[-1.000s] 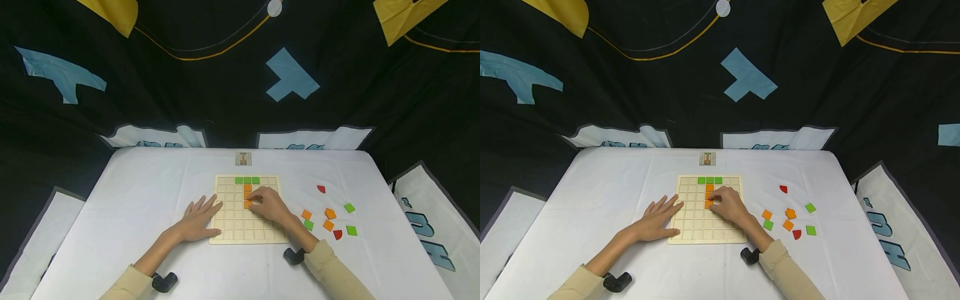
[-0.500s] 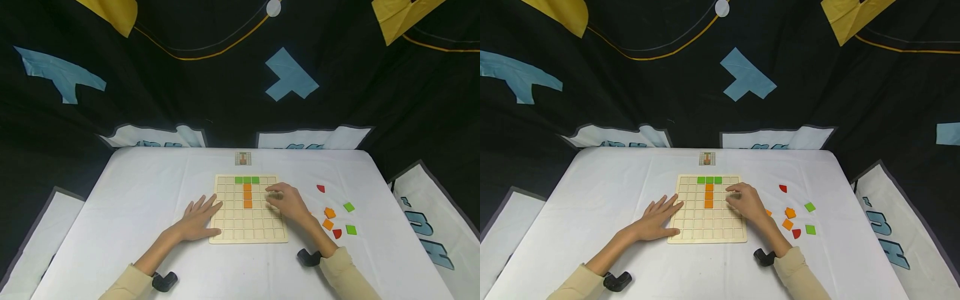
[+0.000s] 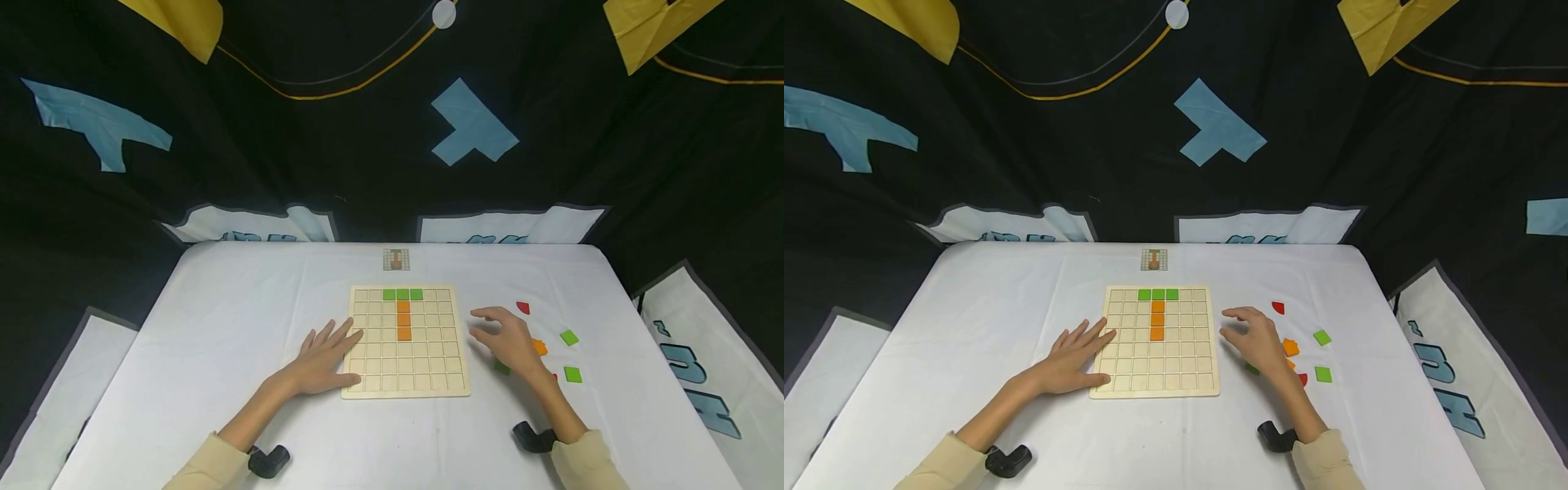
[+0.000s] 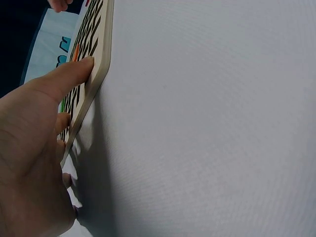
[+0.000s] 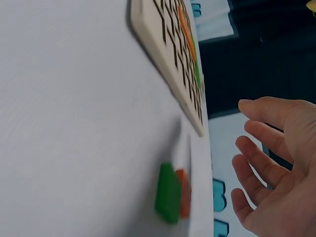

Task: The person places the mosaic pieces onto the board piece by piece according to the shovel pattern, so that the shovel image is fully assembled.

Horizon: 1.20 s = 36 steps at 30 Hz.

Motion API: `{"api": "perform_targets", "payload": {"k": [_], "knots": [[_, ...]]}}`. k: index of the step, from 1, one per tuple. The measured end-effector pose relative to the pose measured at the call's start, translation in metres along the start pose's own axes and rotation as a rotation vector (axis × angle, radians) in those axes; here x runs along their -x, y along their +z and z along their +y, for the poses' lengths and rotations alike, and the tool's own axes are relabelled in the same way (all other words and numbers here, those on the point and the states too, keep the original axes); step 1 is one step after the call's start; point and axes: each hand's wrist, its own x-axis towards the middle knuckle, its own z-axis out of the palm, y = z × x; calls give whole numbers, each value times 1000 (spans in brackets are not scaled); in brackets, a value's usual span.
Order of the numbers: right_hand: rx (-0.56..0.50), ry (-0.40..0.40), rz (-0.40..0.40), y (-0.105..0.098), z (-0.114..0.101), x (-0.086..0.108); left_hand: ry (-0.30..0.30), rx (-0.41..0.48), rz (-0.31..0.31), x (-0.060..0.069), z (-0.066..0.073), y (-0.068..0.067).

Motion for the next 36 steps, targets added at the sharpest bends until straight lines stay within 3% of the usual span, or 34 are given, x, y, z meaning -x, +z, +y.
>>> {"api": "perform_targets", "payload": {"k": [7, 15, 36], "knots": [[10, 59, 31, -9, 20, 14, 3, -8, 5, 1, 0, 1], [26, 73, 64, -12, 35, 26, 6, -4, 6, 1, -1, 1], [108, 145, 19, -11, 37, 33, 3, -8, 7, 0, -2, 2]]}}
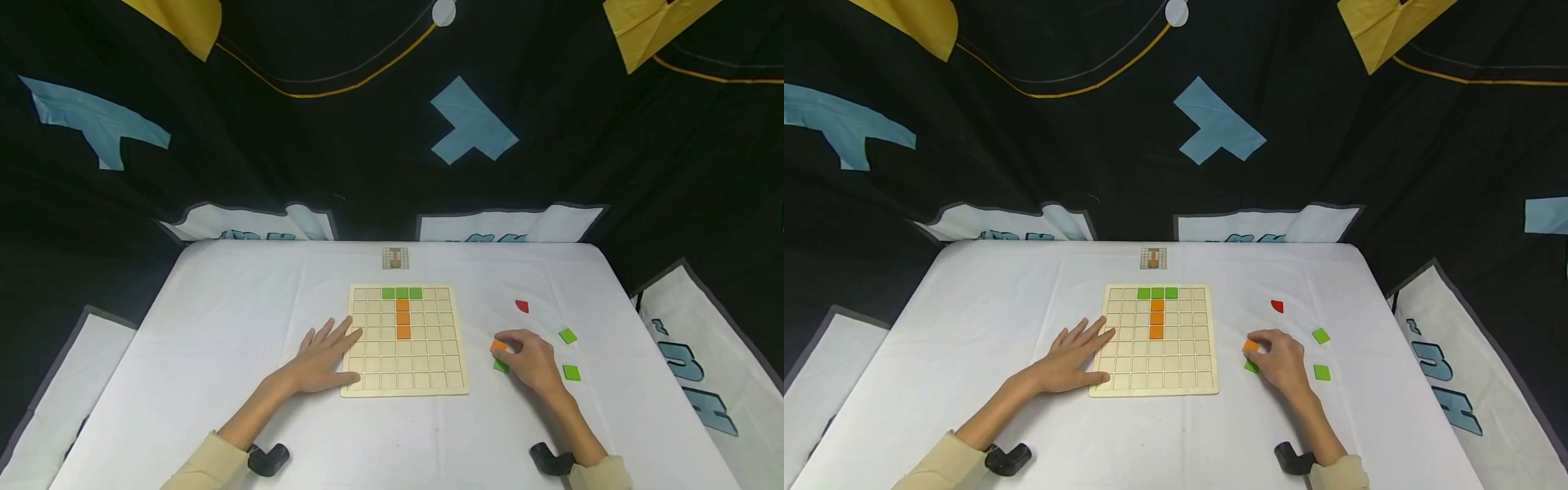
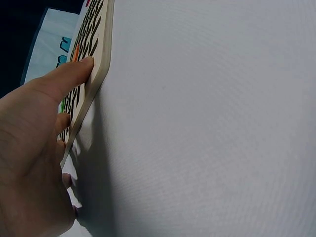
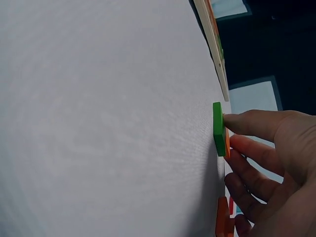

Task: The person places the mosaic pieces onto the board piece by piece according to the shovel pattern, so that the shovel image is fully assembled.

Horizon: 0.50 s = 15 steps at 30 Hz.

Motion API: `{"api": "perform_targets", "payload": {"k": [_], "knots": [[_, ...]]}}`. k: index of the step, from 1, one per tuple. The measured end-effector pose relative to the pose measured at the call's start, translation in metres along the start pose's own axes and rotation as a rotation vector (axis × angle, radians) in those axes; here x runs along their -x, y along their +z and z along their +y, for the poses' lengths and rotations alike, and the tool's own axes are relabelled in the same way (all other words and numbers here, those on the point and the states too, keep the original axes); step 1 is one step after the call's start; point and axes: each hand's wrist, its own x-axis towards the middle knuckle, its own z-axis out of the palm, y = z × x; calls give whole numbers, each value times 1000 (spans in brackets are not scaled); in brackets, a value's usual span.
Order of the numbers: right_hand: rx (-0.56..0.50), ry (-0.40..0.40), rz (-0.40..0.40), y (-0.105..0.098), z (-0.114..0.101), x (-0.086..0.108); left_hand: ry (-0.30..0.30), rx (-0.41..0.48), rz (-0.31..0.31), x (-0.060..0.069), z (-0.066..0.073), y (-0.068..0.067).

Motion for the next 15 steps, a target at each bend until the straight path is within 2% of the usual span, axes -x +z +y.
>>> {"api": "perform_targets", "payload": {"k": [10, 15], "knots": [[73, -46, 8, 3, -4, -3, 9, 0, 5, 0, 0, -1], [110, -120, 34, 4, -5, -8, 12, -15, 1, 0, 1, -1]]}}
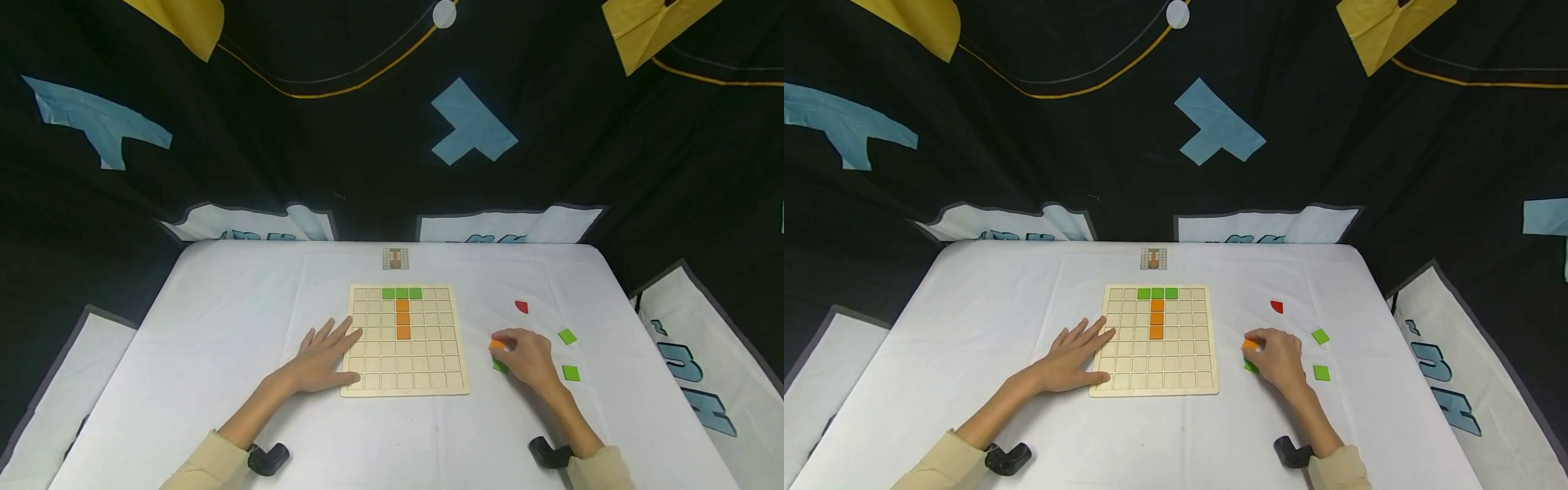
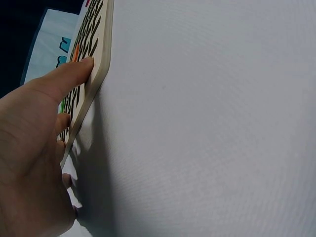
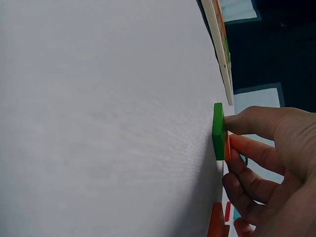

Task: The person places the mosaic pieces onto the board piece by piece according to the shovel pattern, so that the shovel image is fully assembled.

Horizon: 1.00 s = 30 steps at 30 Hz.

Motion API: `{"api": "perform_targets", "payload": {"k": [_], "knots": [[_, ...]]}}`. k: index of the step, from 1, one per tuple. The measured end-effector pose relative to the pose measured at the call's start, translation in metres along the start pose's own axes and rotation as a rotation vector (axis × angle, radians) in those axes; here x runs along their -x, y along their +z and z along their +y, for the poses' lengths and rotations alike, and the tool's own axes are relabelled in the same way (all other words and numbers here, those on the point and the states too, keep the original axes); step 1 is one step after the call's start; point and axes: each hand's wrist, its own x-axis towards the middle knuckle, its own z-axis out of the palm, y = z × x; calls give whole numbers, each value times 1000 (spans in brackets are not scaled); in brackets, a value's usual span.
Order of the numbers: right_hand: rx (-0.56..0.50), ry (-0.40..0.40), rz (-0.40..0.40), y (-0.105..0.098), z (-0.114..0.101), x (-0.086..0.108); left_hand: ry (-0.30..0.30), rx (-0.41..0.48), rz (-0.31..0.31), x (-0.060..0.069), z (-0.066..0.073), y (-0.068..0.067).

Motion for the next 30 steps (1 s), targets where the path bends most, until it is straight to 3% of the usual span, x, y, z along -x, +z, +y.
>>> {"api": "perform_targets", "payload": {"k": [7, 17, 30], "knots": [[-32, -105, 16, 5, -7, -11, -2, -19, -1, 0, 0, -1], [-98, -194, -56, 17, -46, -30, -13, -15, 1, -1, -1, 3], [-216, -225, -158, 40, -78, -45, -8, -3, 2, 0, -1, 2]]}}
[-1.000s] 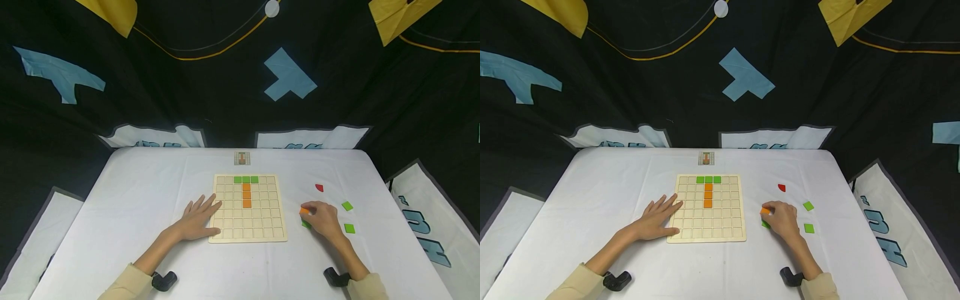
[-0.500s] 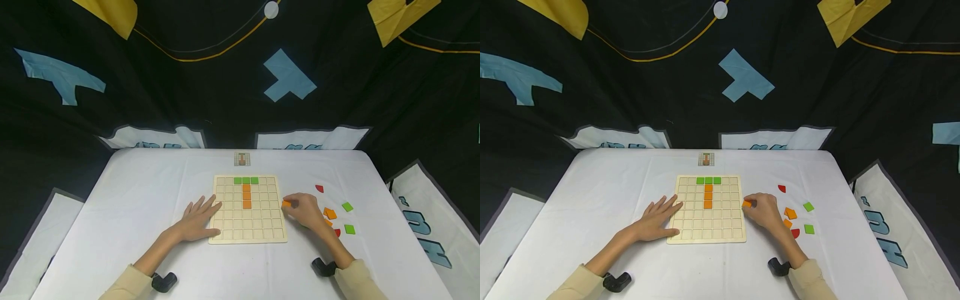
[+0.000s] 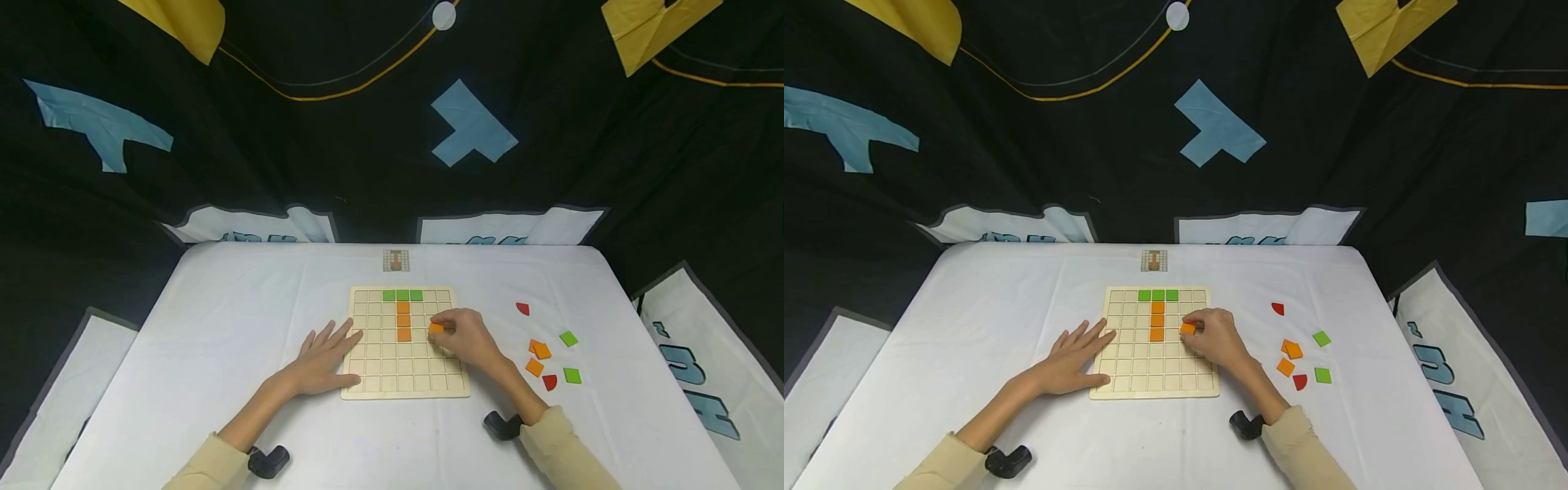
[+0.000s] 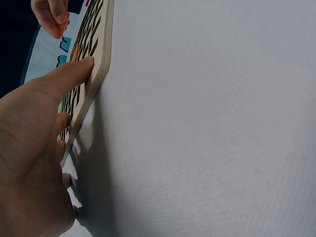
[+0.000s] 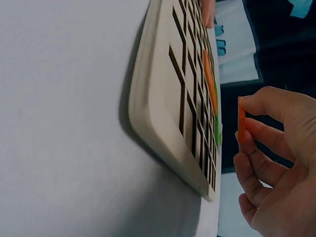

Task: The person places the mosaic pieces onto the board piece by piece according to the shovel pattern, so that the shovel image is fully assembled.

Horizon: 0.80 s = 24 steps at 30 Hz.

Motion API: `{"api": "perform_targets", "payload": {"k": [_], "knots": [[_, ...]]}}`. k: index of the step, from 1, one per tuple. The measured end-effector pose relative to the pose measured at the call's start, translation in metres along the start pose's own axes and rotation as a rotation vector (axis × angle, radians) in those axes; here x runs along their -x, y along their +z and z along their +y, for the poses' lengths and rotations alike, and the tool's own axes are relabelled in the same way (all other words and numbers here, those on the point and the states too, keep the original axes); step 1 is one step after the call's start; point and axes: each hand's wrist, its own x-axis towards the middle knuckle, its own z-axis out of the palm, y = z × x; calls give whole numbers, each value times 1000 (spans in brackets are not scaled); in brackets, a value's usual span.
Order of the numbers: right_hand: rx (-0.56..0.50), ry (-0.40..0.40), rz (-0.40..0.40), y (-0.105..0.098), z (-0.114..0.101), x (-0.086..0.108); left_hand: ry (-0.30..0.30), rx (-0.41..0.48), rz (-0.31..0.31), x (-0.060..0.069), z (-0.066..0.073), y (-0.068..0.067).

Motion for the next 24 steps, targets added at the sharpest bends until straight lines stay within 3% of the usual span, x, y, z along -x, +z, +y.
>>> {"api": "perform_targets", "payload": {"k": [16, 24], "knots": [[-3, -109, -120, 34, -12, -10, 11, -3, -7, 1, 1, -2], [67, -191, -109, 41, -15, -11, 9, 7, -4, 2, 2, -4]]}}
